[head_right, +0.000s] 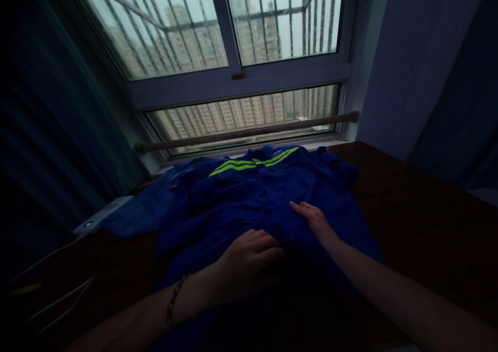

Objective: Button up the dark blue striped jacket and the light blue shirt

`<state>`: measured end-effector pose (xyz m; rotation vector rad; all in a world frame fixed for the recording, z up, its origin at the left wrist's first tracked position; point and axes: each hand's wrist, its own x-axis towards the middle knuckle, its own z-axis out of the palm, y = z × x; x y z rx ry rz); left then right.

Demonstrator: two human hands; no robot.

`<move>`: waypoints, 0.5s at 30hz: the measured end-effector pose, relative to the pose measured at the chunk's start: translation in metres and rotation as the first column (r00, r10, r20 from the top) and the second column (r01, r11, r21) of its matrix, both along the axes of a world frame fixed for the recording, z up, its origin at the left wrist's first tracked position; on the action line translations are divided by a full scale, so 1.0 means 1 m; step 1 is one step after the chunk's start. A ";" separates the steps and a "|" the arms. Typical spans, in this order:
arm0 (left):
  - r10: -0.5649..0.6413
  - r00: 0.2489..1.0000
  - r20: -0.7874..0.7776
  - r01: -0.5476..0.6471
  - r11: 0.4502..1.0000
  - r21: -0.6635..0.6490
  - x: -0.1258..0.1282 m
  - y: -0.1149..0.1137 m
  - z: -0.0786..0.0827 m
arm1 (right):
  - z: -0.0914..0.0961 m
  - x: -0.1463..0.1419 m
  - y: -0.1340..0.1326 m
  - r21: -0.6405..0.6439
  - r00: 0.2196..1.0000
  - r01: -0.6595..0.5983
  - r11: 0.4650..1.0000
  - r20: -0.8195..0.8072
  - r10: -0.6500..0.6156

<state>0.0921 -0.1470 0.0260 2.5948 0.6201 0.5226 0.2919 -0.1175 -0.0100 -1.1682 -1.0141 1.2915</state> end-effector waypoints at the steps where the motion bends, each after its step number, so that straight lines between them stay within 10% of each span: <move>1: -0.009 0.998 -0.059 0.009 1.000 -0.004 0.000 0.000 -0.002 | 0.003 0.001 0.000 -0.014 1.000 0.009 1.000 -0.013 -0.009; 6: 0.099 0.990 -0.104 -0.108 0.991 -0.084 -0.008 0.016 -0.011 | 0.022 0.010 0.003 -0.173 0.974 0.054 0.983 -0.206 -0.090; 15: -0.033 0.998 0.061 0.045 0.975 -0.219 -0.022 0.024 0.053 | 0.033 0.013 0.005 -0.269 0.907 0.187 0.945 -0.321 -0.271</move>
